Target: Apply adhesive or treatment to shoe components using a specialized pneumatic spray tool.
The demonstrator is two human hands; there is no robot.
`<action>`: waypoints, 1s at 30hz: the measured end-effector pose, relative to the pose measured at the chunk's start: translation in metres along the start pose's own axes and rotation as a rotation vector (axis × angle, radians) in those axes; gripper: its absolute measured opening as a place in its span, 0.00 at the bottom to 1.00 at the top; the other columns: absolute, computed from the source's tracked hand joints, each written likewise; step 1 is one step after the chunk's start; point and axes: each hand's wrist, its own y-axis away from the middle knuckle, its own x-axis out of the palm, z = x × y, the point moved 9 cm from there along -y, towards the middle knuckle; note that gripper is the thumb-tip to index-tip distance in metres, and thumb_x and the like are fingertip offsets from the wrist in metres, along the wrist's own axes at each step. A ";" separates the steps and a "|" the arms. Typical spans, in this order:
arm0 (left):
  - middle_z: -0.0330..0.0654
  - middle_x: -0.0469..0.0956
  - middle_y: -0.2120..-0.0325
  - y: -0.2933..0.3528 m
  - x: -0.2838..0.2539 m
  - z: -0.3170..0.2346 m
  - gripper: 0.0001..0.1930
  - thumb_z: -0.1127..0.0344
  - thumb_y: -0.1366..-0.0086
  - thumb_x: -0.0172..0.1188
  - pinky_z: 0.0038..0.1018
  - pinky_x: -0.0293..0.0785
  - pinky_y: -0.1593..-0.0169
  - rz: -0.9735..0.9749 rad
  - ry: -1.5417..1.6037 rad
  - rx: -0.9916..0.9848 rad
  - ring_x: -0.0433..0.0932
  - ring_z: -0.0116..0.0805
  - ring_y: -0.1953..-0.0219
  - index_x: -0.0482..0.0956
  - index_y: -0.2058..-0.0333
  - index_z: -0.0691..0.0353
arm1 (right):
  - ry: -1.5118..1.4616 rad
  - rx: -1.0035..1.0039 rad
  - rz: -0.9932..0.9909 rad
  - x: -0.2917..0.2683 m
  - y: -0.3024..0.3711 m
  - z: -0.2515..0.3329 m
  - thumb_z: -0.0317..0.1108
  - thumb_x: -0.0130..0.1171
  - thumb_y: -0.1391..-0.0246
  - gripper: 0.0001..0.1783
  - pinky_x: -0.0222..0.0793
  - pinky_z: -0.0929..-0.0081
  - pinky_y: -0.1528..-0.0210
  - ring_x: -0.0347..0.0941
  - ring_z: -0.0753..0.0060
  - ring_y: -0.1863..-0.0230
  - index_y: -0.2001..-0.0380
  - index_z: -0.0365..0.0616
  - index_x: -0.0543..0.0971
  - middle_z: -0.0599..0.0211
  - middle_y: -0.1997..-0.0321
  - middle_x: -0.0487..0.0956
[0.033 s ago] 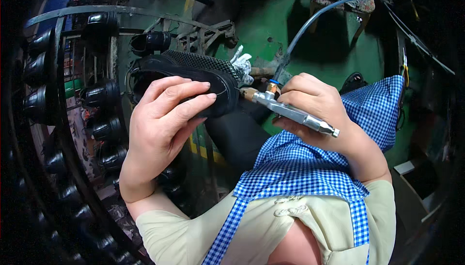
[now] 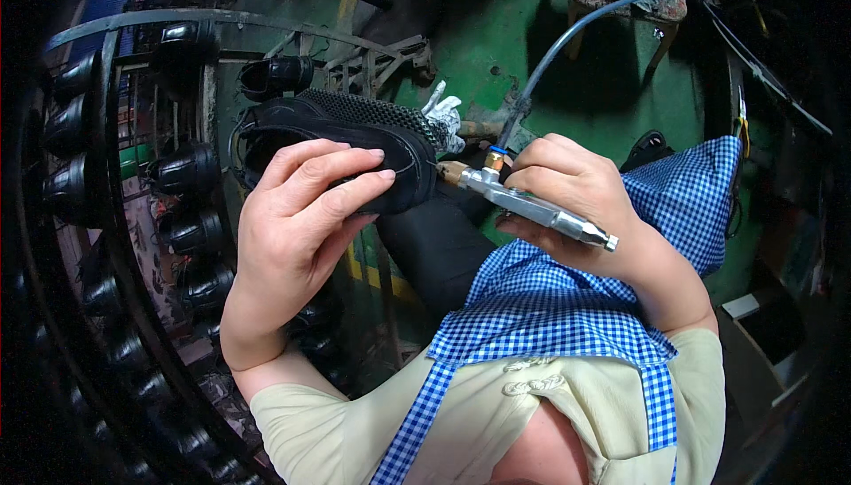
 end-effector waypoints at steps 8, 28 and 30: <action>0.43 0.81 0.52 0.003 0.002 0.000 0.21 0.76 0.50 0.69 0.37 0.74 0.46 -0.017 -0.010 0.005 0.77 0.46 0.49 0.83 0.54 0.59 | -0.005 -0.004 0.021 0.009 0.001 0.002 0.31 0.74 0.64 0.17 0.70 0.69 0.68 0.73 0.61 0.68 0.68 0.42 0.80 0.62 0.67 0.76; 0.45 0.81 0.54 -0.025 -0.006 0.012 0.22 0.77 0.47 0.67 0.33 0.74 0.48 -0.146 -0.101 -0.044 0.78 0.44 0.52 0.81 0.51 0.62 | 0.176 -0.018 -0.116 0.006 -0.014 0.005 0.33 0.73 0.59 0.14 0.71 0.69 0.72 0.72 0.62 0.70 0.70 0.45 0.78 0.66 0.70 0.74; 0.46 0.81 0.55 -0.030 -0.008 0.014 0.21 0.77 0.46 0.67 0.34 0.74 0.49 -0.164 -0.153 -0.047 0.78 0.45 0.53 0.81 0.51 0.61 | 0.148 -0.001 -0.142 0.003 -0.015 0.004 0.27 0.73 0.60 0.13 0.70 0.69 0.69 0.73 0.60 0.70 0.70 0.40 0.79 0.61 0.70 0.76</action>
